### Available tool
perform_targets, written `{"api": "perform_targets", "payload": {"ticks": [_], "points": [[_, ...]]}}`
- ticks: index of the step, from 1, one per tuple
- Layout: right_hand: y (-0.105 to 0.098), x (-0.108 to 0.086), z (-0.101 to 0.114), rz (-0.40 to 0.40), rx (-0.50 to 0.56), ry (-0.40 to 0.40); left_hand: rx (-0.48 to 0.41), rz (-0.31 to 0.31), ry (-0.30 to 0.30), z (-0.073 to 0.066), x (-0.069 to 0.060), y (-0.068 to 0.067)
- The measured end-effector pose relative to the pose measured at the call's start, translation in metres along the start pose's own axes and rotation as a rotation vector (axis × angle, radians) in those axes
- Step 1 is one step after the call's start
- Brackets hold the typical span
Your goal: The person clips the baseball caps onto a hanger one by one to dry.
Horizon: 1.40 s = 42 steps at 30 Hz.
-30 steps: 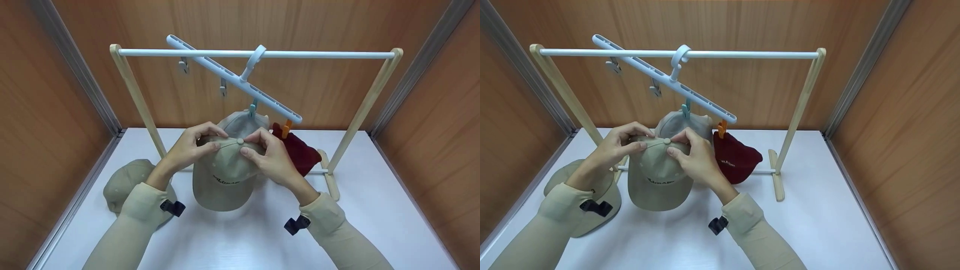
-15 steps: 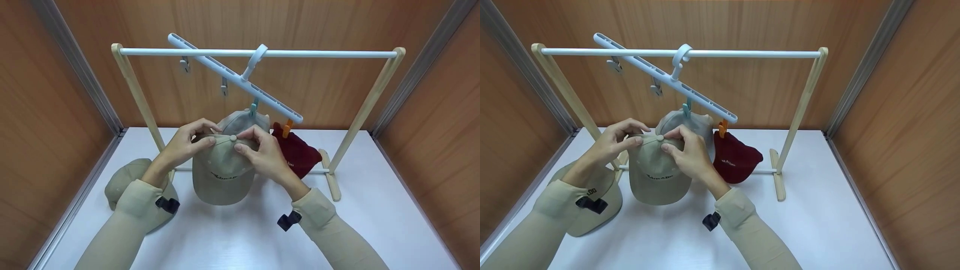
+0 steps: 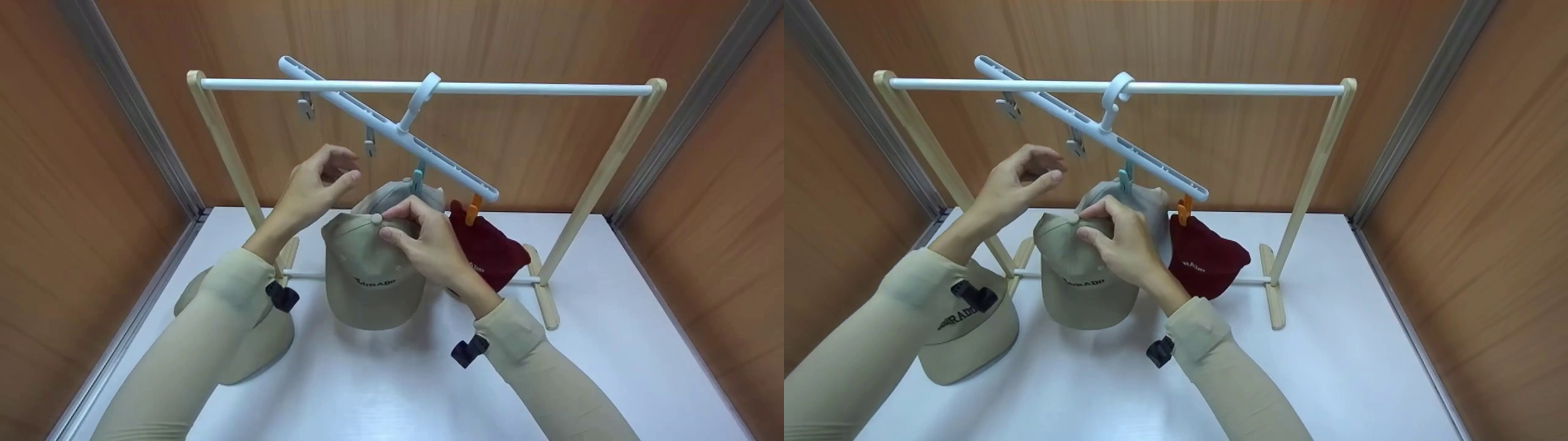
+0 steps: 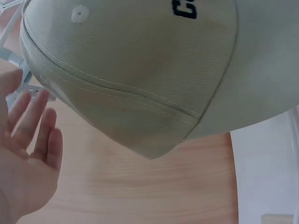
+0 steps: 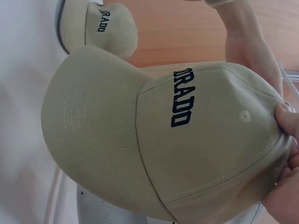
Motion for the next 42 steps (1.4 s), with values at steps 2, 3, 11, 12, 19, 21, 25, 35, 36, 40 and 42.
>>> {"api": "perform_targets", "payload": {"ticks": [2,3,11,12,19,21,25,35,36,40,42], "points": [[0.0,0.002,0.0,-0.004,-0.002,-0.011,-0.002,-0.014,-0.03,-0.002,0.01,-0.002],[0.0,0.003,-0.001,-0.005,-0.002,-0.017,-0.006,-0.013,-0.047,-0.002,0.014,-0.002],[0.0,0.008,-0.001,-0.011,0.002,-0.04,-0.163,0.086,-0.154,-0.009,0.037,-0.007],[0.0,0.008,-0.001,-0.013,0.001,-0.041,-0.181,0.094,-0.156,-0.01,0.038,-0.006],[0.002,0.011,-0.001,-0.027,0.015,-0.051,-0.224,0.053,-0.129,-0.013,0.036,-0.008],[0.002,0.012,-0.001,-0.031,0.016,-0.059,-0.218,0.059,-0.122,-0.014,0.035,-0.007],[0.002,0.014,-0.003,-0.031,0.016,-0.07,-0.2,0.074,-0.11,-0.016,0.033,-0.004],[0.001,0.02,-0.006,-0.039,0.02,-0.092,-0.188,0.055,-0.071,-0.021,0.031,0.005],[0.001,0.021,-0.006,-0.041,0.024,-0.093,-0.185,0.057,-0.065,-0.022,0.03,0.006],[0.0,0.025,-0.008,-0.064,0.026,-0.084,-0.178,0.067,-0.044,-0.024,0.029,0.008],[-0.001,0.026,-0.009,-0.079,0.019,-0.077,-0.17,0.067,-0.042,-0.025,0.028,0.01]]}}
Point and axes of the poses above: each hand's wrist, its own x-axis towards the middle knuckle, its own y-axis out of the palm, z = x × y, the point moved 1 cm from there along x, towards the middle knuckle, and after that the axes turned 5 degrees about y, right-handed, at the moved point
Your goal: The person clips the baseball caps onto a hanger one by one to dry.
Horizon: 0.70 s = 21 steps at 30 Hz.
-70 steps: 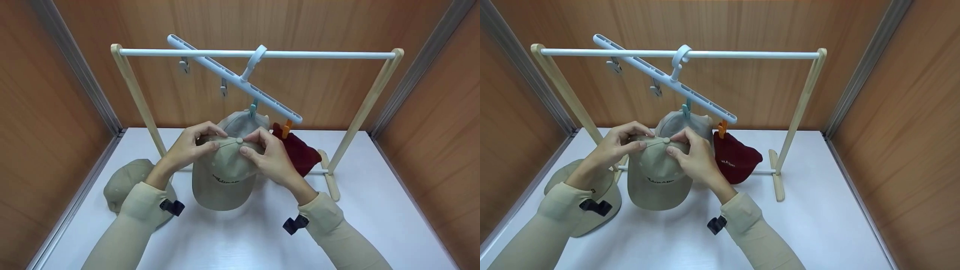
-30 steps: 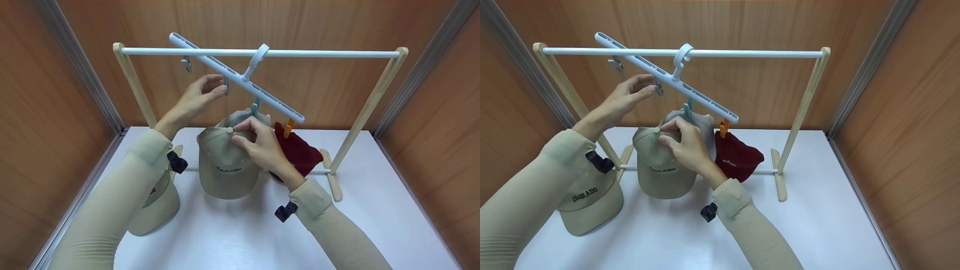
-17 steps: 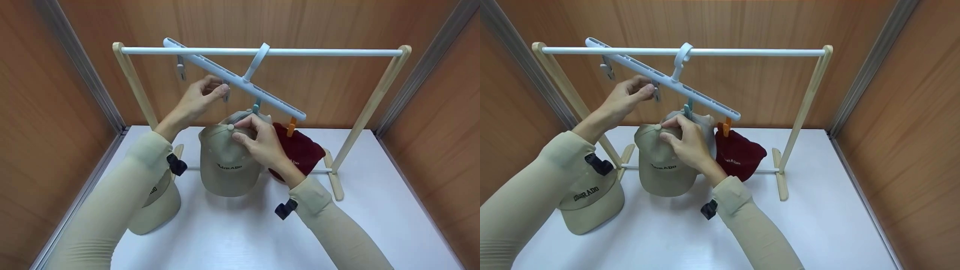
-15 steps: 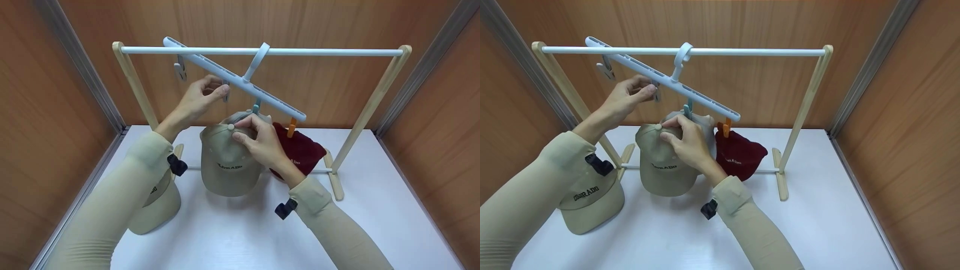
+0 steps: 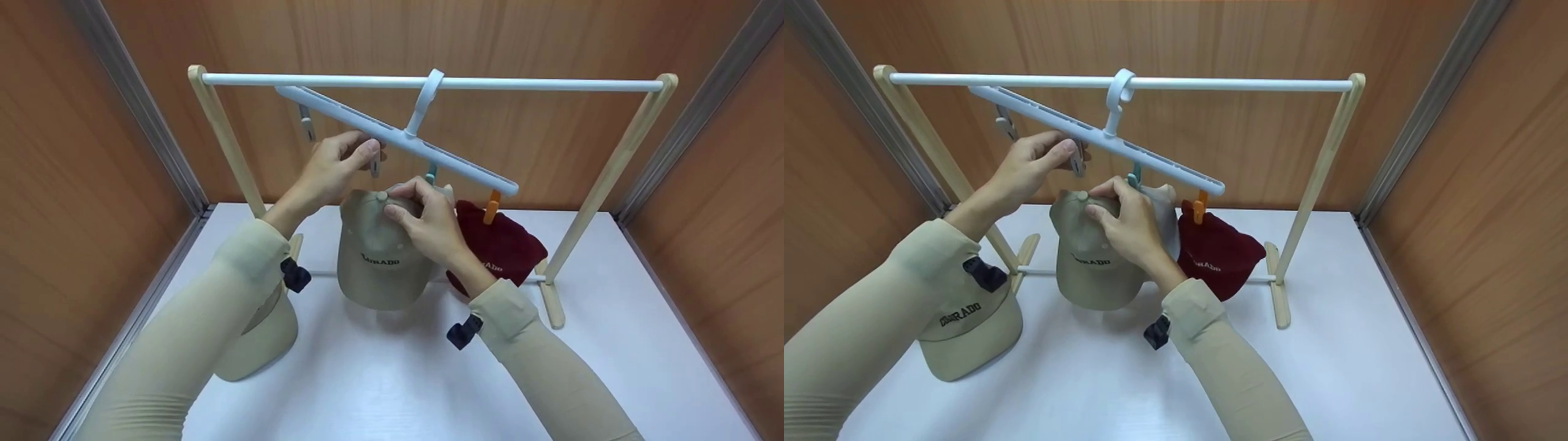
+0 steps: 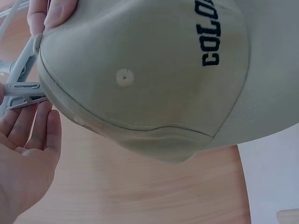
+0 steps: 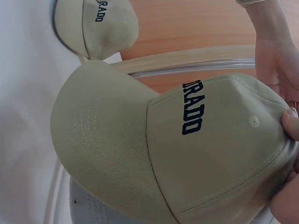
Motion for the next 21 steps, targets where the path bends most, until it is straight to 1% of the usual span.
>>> {"api": "perform_targets", "payload": {"ticks": [7,13,17,21], "points": [[-0.005,0.002,-0.007,-0.041,-0.022,0.009,-0.003,-0.023,-0.006,-0.003,-0.003,0.006],[-0.008,0.005,-0.007,-0.067,-0.038,-0.007,-0.015,-0.053,-0.021,-0.004,-0.004,0.012],[-0.008,0.005,-0.007,-0.067,-0.039,-0.002,-0.017,-0.081,-0.028,-0.004,-0.005,0.015],[-0.008,0.005,-0.008,-0.067,-0.042,-0.016,-0.009,-0.111,-0.017,-0.004,-0.006,0.017]]}}
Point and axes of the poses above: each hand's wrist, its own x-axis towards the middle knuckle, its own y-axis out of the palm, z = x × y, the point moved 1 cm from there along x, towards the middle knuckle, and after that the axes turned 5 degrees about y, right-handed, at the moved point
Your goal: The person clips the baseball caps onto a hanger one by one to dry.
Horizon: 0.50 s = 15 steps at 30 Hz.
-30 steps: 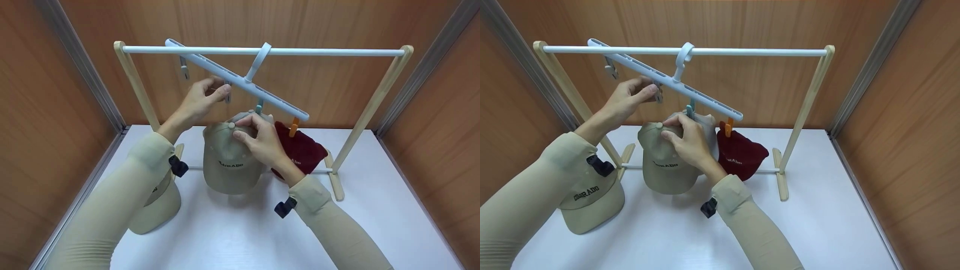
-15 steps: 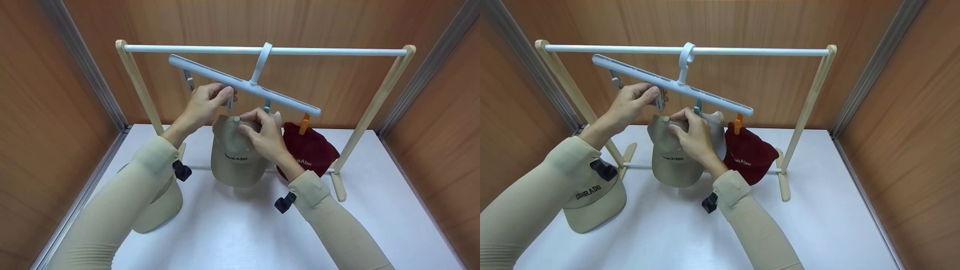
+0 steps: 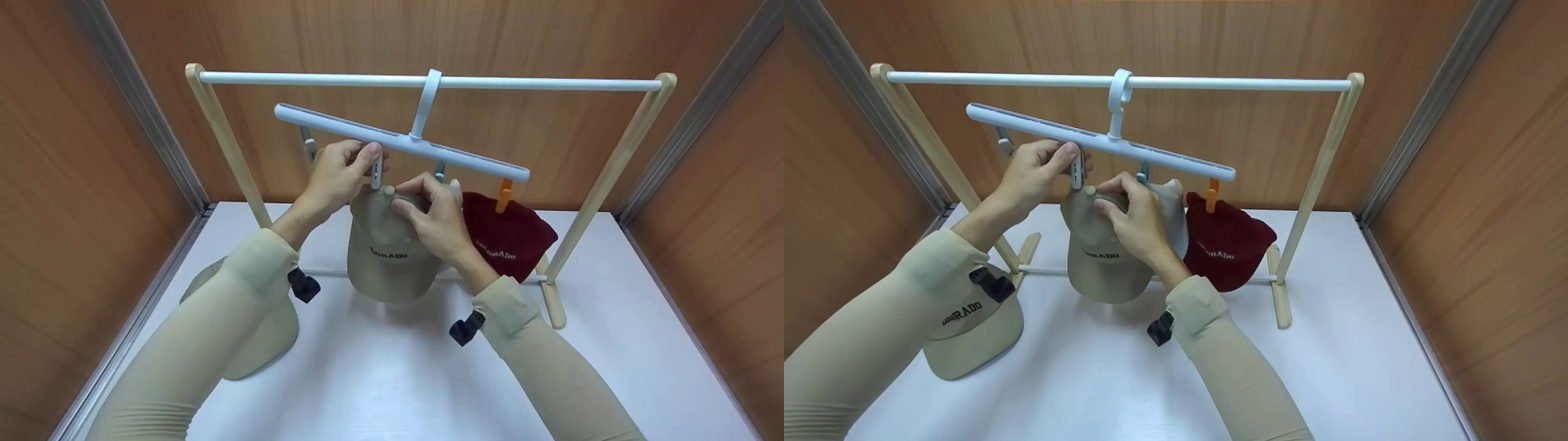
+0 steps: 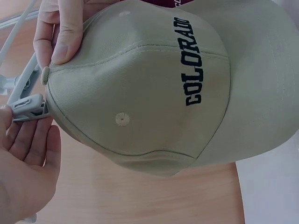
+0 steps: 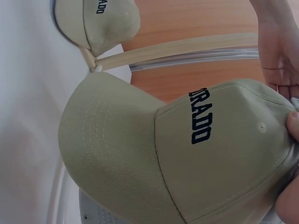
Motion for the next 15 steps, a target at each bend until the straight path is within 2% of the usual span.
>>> {"api": "perform_targets", "payload": {"ticks": [7,15], "points": [[0.0006,0.0014,0.0001,-0.027,-0.007,-0.036,-0.013,-0.023,-0.003,0.0017,0.0008,0.0031],[0.0046,0.002,0.0013,-0.076,0.005,-0.012,-0.007,-0.052,0.001,0.0026,-0.0001,0.007]]}}
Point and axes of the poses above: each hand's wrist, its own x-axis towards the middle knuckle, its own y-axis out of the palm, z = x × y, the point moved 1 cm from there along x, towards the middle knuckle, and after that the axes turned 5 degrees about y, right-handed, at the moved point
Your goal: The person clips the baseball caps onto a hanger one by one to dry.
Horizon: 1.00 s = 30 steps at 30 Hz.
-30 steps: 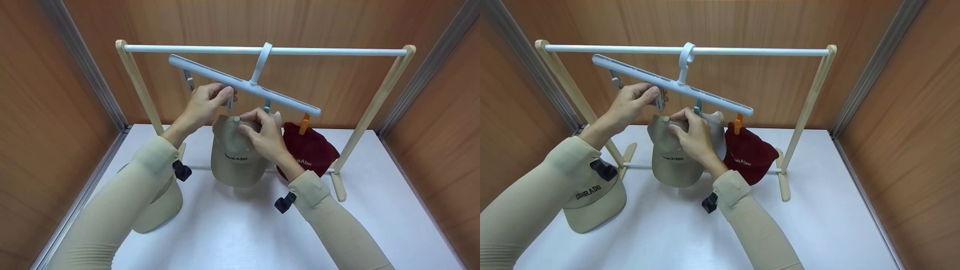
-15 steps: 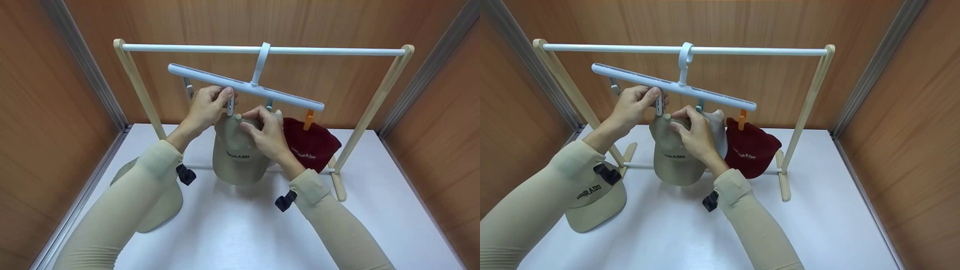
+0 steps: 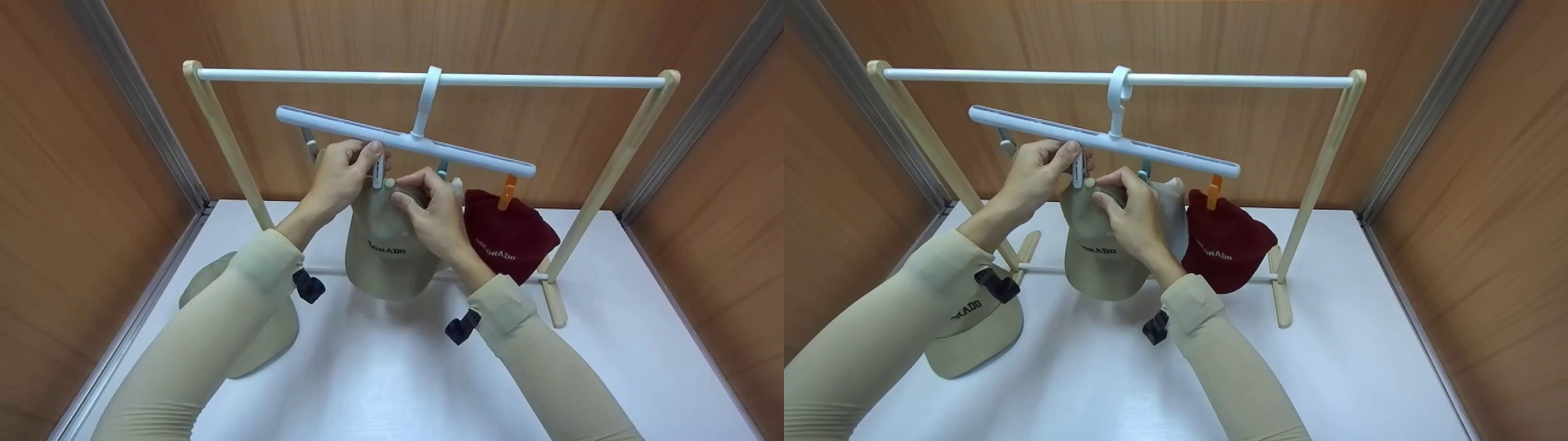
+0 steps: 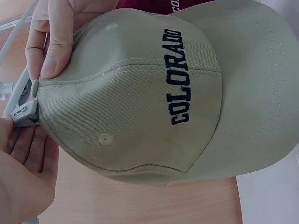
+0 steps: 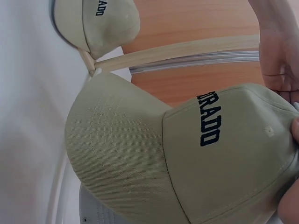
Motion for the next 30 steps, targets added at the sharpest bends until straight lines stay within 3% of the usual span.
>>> {"api": "perform_targets", "payload": {"ticks": [10,17,30], "points": [[0.006,-0.002,0.002,-0.086,0.011,-0.026,-0.022,0.008,0.011,0.002,-0.001,0.006],[0.005,-0.004,0.003,-0.102,0.002,-0.013,-0.025,0.046,0.006,0.005,-0.008,0.006],[0.001,-0.008,0.0,-0.095,-0.14,-0.073,-0.087,0.115,0.009,0.014,-0.016,0.004]]}}
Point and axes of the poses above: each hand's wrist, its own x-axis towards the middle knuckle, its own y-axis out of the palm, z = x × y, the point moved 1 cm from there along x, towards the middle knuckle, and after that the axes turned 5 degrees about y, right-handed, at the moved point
